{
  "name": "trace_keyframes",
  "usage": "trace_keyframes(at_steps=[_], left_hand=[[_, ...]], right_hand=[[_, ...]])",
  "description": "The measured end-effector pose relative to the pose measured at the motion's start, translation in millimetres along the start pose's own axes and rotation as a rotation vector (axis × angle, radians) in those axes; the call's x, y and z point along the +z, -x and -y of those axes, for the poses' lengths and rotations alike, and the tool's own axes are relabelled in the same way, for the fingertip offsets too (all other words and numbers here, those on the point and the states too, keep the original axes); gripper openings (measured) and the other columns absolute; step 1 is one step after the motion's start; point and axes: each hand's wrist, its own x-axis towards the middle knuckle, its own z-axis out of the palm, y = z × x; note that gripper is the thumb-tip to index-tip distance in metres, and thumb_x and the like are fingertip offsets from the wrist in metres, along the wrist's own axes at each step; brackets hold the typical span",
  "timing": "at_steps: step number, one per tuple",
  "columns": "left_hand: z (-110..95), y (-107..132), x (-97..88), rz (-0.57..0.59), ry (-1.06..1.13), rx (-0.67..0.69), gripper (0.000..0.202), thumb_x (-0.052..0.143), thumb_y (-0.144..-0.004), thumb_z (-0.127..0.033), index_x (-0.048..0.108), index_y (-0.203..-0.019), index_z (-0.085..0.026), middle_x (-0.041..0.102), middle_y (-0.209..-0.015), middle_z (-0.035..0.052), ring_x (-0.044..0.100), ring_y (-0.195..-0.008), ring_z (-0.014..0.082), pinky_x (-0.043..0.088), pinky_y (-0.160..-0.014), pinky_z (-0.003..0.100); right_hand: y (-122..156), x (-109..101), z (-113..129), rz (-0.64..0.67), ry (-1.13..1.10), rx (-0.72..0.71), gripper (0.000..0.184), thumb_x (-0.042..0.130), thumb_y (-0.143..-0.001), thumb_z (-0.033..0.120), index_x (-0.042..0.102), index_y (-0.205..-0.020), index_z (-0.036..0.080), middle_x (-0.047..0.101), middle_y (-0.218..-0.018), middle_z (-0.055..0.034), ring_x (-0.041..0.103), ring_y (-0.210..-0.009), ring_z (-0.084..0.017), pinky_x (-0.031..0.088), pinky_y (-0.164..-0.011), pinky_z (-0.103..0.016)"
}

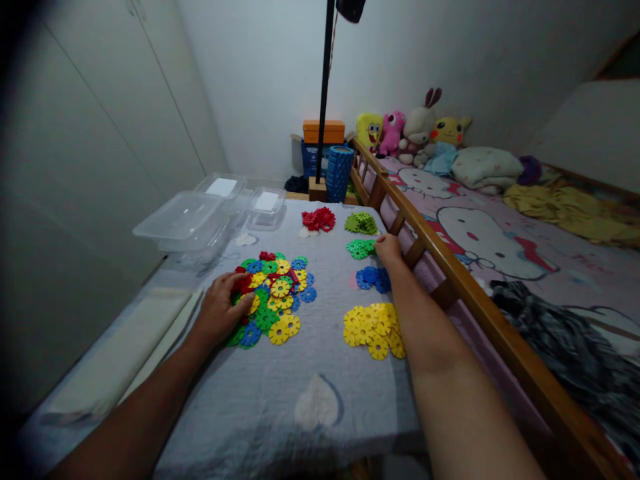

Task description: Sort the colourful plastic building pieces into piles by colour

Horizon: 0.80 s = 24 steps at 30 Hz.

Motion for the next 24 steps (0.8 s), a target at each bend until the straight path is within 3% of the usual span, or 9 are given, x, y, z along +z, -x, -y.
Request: trace_keyframes(at_steps=[7, 12, 15, 20, 24], left_hand=[[-1, 0, -1.2, 0.008, 0.006, -0.004, 0.047, 0.058, -0.086, -0.048, 0.062, -0.127, -0.025, 0.058, -0.137, 0.0117, 0.055, -0.131, 0.0340, 0.043, -0.114, 0.054], [-4, 0, -3.4, 0.029, -0.011, -0.011, 0.049, 0.056, -0.087, -0.049, 0.062, -0.128, -0.022, 0.057, -0.137, 0.0134, 0.054, -0.132, 0.0352, 0.043, -0.114, 0.055], [-4, 0, -3.7, 0.019, -0.005, -0.004, 0.049, 0.055, -0.089, -0.050, 0.063, -0.128, -0.022, 0.056, -0.137, 0.0132, 0.054, -0.132, 0.0346, 0.042, -0.115, 0.055], [-5, 1, -2.5, -0.009, 0.050, 0.034, 0.057, 0.062, -0.085, -0.053, 0.059, -0.131, -0.020, 0.054, -0.139, 0.0149, 0.051, -0.135, 0.0347, 0.039, -0.118, 0.054], [-7, 2, -2.5, 0.003, 0.055, 0.052, 0.061, 0.069, -0.081, -0.051, 0.058, -0.132, -0.021, 0.050, -0.143, 0.0153, 0.047, -0.139, 0.0354, 0.036, -0.120, 0.054]], right_hand=[[2, 2, -1, -0.015, 0.061, -0.003, 0.012, 0.060, -0.072, 0.007, 0.064, -0.069, 0.018, 0.071, -0.073, -0.0073, 0.064, -0.077, -0.021, 0.047, -0.074, -0.029], [26, -6, 18, -0.012, 0.039, -0.093, 0.013, 0.060, -0.072, 0.009, 0.069, -0.074, 0.017, 0.075, -0.080, -0.0064, 0.068, -0.082, -0.022, 0.049, -0.078, -0.029], [60, -8, 39, 0.113, 0.003, -0.274, 0.015, 0.058, -0.078, 0.013, 0.073, -0.082, 0.017, 0.077, -0.086, -0.0046, 0.068, -0.084, -0.019, 0.049, -0.078, -0.027], [138, -2, 75, 0.557, 0.173, -0.550, 0.019, 0.058, -0.088, 0.018, 0.077, -0.091, 0.017, 0.077, -0.093, -0.0061, 0.068, -0.086, -0.019, 0.047, -0.080, -0.028], [187, 9, 90, 0.527, 0.435, -0.629, 0.026, 0.062, -0.093, 0.028, 0.076, -0.112, 0.018, 0.073, -0.118, -0.0138, 0.062, -0.111, -0.027, 0.044, -0.095, -0.035]])
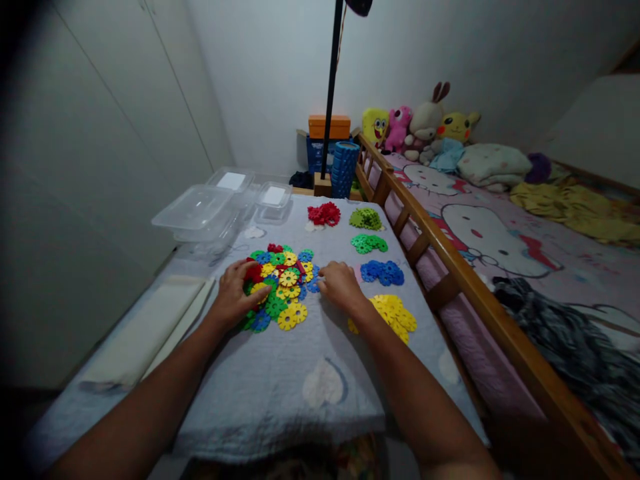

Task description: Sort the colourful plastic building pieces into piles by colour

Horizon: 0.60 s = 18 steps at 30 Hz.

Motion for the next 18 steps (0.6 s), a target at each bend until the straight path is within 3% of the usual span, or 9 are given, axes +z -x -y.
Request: trace_keyframes(at_steps=[4, 10, 14, 18], left_hand=[[-3, 1, -2.1, 0.039, -0.016, 0.010, 0.062, 0.075, -0.077, -0.048, 0.059, -0.131, -0.023, 0.047, -0.146, 0.0149, 0.045, -0.141, 0.0371, 0.035, -0.121, 0.056], [-5, 2, -2.4, 0.067, -0.046, 0.011, 0.068, 0.079, -0.073, -0.048, 0.061, -0.132, -0.022, 0.043, -0.149, 0.0155, 0.041, -0.143, 0.0399, 0.033, -0.122, 0.057], [-3, 2, -1.0, 0.084, -0.057, 0.011, 0.069, 0.078, -0.074, -0.051, 0.061, -0.133, -0.021, 0.042, -0.150, 0.0164, 0.039, -0.144, 0.0402, 0.031, -0.123, 0.057], [0, 3, 0.1, 0.081, -0.054, 0.020, 0.068, 0.076, -0.075, -0.052, 0.060, -0.134, -0.022, 0.041, -0.151, 0.0165, 0.038, -0.145, 0.0400, 0.032, -0.122, 0.058]], right_hand=[[6, 15, 18, -0.008, 0.107, 0.060, 0.028, 0.064, -0.094, 0.033, 0.074, -0.113, 0.016, 0.067, -0.122, -0.0174, 0.057, -0.116, -0.031, 0.042, -0.097, -0.037], [1, 25, 10, -0.068, -0.023, 0.076, 0.019, 0.069, -0.088, 0.024, 0.070, -0.106, 0.017, 0.070, -0.113, -0.0115, 0.059, -0.107, -0.024, 0.041, -0.089, -0.031], [-3, 12, -16, -0.079, -0.242, 0.081, 0.007, 0.063, -0.085, 0.014, 0.067, -0.085, 0.019, 0.071, -0.086, -0.0029, 0.059, -0.080, -0.016, 0.039, -0.073, -0.026], [-1, -13, -66, -0.201, -0.364, 0.178, 0.006, 0.064, -0.078, 0.017, 0.063, -0.073, 0.020, 0.066, -0.073, 0.0007, 0.057, -0.070, -0.014, 0.038, -0.066, -0.025]])
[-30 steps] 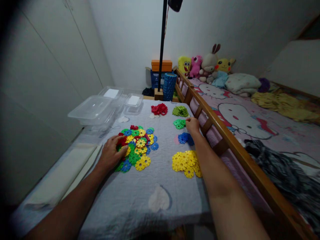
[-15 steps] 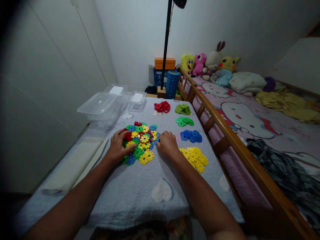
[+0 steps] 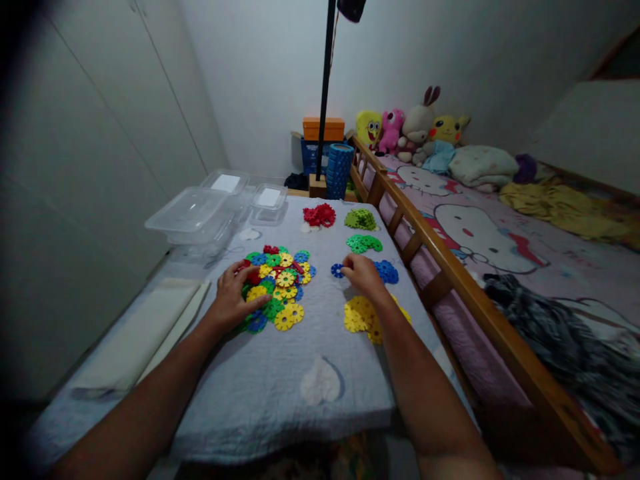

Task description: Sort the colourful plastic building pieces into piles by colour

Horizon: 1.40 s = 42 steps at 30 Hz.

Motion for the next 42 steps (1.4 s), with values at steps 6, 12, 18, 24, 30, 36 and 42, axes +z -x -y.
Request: trace_keyframes(at_steps=[6, 12, 18, 24, 30, 36, 42], left_hand=[[1, 0, 1.6, -0.018, -0.007, 0.012, 0.067, 0.078, -0.074, -0.051, 0.060, -0.132, -0.023, 0.043, -0.150, 0.0161, 0.039, -0.145, 0.0398, 0.032, -0.122, 0.058], [-1, 1, -0.5, -0.007, -0.031, 0.019, 0.066, 0.076, -0.076, -0.052, 0.059, -0.133, -0.023, 0.041, -0.151, 0.0160, 0.036, -0.147, 0.0394, 0.029, -0.123, 0.059], [-5, 4, -3.6, -0.002, -0.058, -0.004, 0.068, 0.077, -0.075, -0.055, 0.059, -0.133, -0.024, 0.037, -0.154, 0.0161, 0.034, -0.147, 0.0401, 0.027, -0.123, 0.060], [-7, 6, -3.8, 0.006, -0.087, -0.040, 0.075, 0.082, -0.069, -0.057, 0.059, -0.134, -0.027, 0.036, -0.156, 0.0152, 0.032, -0.147, 0.0420, 0.027, -0.123, 0.061], [-10, 9, -4.2, 0.053, -0.096, -0.049, 0.092, 0.087, -0.060, -0.060, 0.056, -0.140, -0.025, 0.032, -0.159, 0.0164, 0.031, -0.147, 0.0440, 0.028, -0.122, 0.061], [-12, 11, -5.4, 0.132, -0.102, -0.017, 0.107, 0.090, -0.054, -0.061, 0.052, -0.146, -0.025, 0.027, -0.164, 0.0176, 0.026, -0.151, 0.0458, 0.025, -0.123, 0.062], [-14, 12, -7.3, 0.176, -0.109, 0.001, 0.111, 0.091, -0.050, -0.062, 0.050, -0.148, -0.028, 0.024, -0.166, 0.0170, 0.022, -0.153, 0.0480, 0.023, -0.123, 0.064]], right_hand=[[-5, -45, -63, -0.231, -0.131, 0.240, 0.007, 0.066, -0.070, 0.020, 0.063, -0.076, 0.020, 0.064, -0.067, 0.0001, 0.057, -0.061, -0.016, 0.040, -0.056, -0.026], [-2, -45, -90, -0.301, 0.014, 0.321, 0.009, 0.069, -0.069, 0.017, 0.062, -0.074, 0.020, 0.067, -0.069, -0.0030, 0.061, -0.064, -0.019, 0.043, -0.057, -0.027], [0, -33, -89, -0.336, 0.259, 0.344, 0.009, 0.065, -0.074, 0.014, 0.068, -0.081, 0.019, 0.072, -0.080, -0.0062, 0.064, -0.074, -0.020, 0.046, -0.069, -0.028], [4, -12, -37, -0.263, 0.278, 0.188, 0.015, 0.060, -0.083, 0.018, 0.073, -0.092, 0.018, 0.075, -0.094, -0.0072, 0.065, -0.085, -0.020, 0.045, -0.077, -0.028], [2, 30, 32, 0.086, 0.240, -0.082, 0.022, 0.060, -0.090, 0.018, 0.076, -0.106, 0.017, 0.075, -0.110, -0.0110, 0.065, -0.102, -0.021, 0.045, -0.091, -0.029], [-7, 60, 54, 0.128, 0.321, -0.083, 0.042, 0.055, -0.094, 0.017, 0.068, -0.134, 0.017, 0.065, -0.129, -0.0164, 0.058, -0.120, -0.025, 0.042, -0.102, -0.032], [-16, 70, 54, 0.146, 0.312, -0.046, 0.034, 0.060, -0.090, 0.020, 0.073, -0.122, 0.020, 0.066, -0.120, -0.0132, 0.059, -0.114, -0.024, 0.042, -0.097, -0.031]])
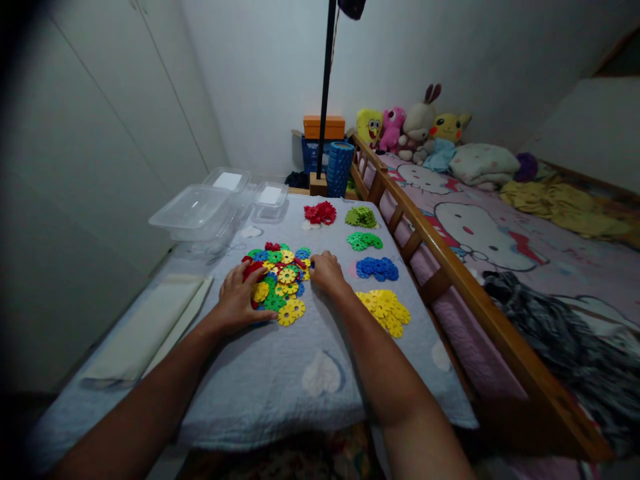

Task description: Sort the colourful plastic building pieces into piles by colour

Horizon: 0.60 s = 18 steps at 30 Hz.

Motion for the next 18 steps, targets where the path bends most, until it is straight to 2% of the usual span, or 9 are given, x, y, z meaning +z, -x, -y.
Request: trace_keyframes(at_steps=[3, 6, 9, 12, 15, 18], left_hand=[[-2, 1, -0.9, 0.003, -0.011, 0.000, 0.112, 0.091, -0.050, -0.063, 0.051, -0.148, -0.028, 0.024, -0.166, 0.0171, 0.023, -0.152, 0.0488, 0.023, -0.122, 0.064], [-4, 2, -0.8, 0.002, -0.013, 0.009, 0.111, 0.091, -0.051, -0.063, 0.050, -0.148, -0.029, 0.024, -0.166, 0.0167, 0.022, -0.152, 0.0488, 0.024, -0.121, 0.065], [-5, 2, -0.3, -0.003, -0.025, 0.002, 0.110, 0.091, -0.052, -0.061, 0.051, -0.148, -0.028, 0.024, -0.166, 0.0180, 0.022, -0.152, 0.0495, 0.024, -0.121, 0.066], [-5, 2, -0.1, 0.006, -0.040, -0.005, 0.109, 0.091, -0.053, -0.060, 0.051, -0.148, -0.027, 0.024, -0.166, 0.0189, 0.022, -0.153, 0.0498, 0.024, -0.121, 0.066], [-5, 1, -0.2, 0.011, -0.048, 0.000, 0.107, 0.090, -0.054, -0.060, 0.052, -0.148, -0.026, 0.025, -0.166, 0.0194, 0.022, -0.153, 0.0493, 0.024, -0.122, 0.066], [-5, 1, 0.2, -0.002, -0.047, 0.006, 0.104, 0.090, -0.054, -0.060, 0.053, -0.146, -0.027, 0.027, -0.165, 0.0185, 0.023, -0.152, 0.0491, 0.024, -0.121, 0.065]], right_hand=[[-4, 0, -5, -0.020, -0.077, 0.000, 0.025, 0.065, -0.084, 0.016, 0.074, -0.107, 0.017, 0.069, -0.109, -0.0098, 0.059, -0.107, -0.021, 0.042, -0.092, -0.028], [-5, 0, -11, -0.048, -0.195, 0.034, 0.016, 0.070, -0.078, 0.016, 0.070, -0.094, 0.016, 0.070, -0.096, -0.0043, 0.059, -0.090, -0.017, 0.042, -0.079, -0.025], [-5, 0, -15, -0.060, -0.324, 0.074, 0.013, 0.071, -0.074, 0.017, 0.065, -0.086, 0.018, 0.066, -0.082, 0.0017, 0.056, -0.075, -0.014, 0.039, -0.068, -0.023], [-3, -3, -22, -0.097, -0.423, 0.114, 0.010, 0.068, -0.072, 0.016, 0.063, -0.081, 0.019, 0.065, -0.076, 0.0031, 0.056, -0.071, -0.013, 0.038, -0.065, -0.023], [0, -13, -38, -0.153, -0.482, 0.129, 0.006, 0.066, -0.072, 0.019, 0.063, -0.077, 0.019, 0.065, -0.075, 0.0022, 0.057, -0.072, -0.014, 0.040, -0.065, -0.024], [6, -29, -65, -0.232, -0.522, 0.152, 0.005, 0.064, -0.072, 0.023, 0.063, -0.075, 0.019, 0.065, -0.073, 0.0015, 0.058, -0.070, -0.015, 0.042, -0.065, -0.025]])
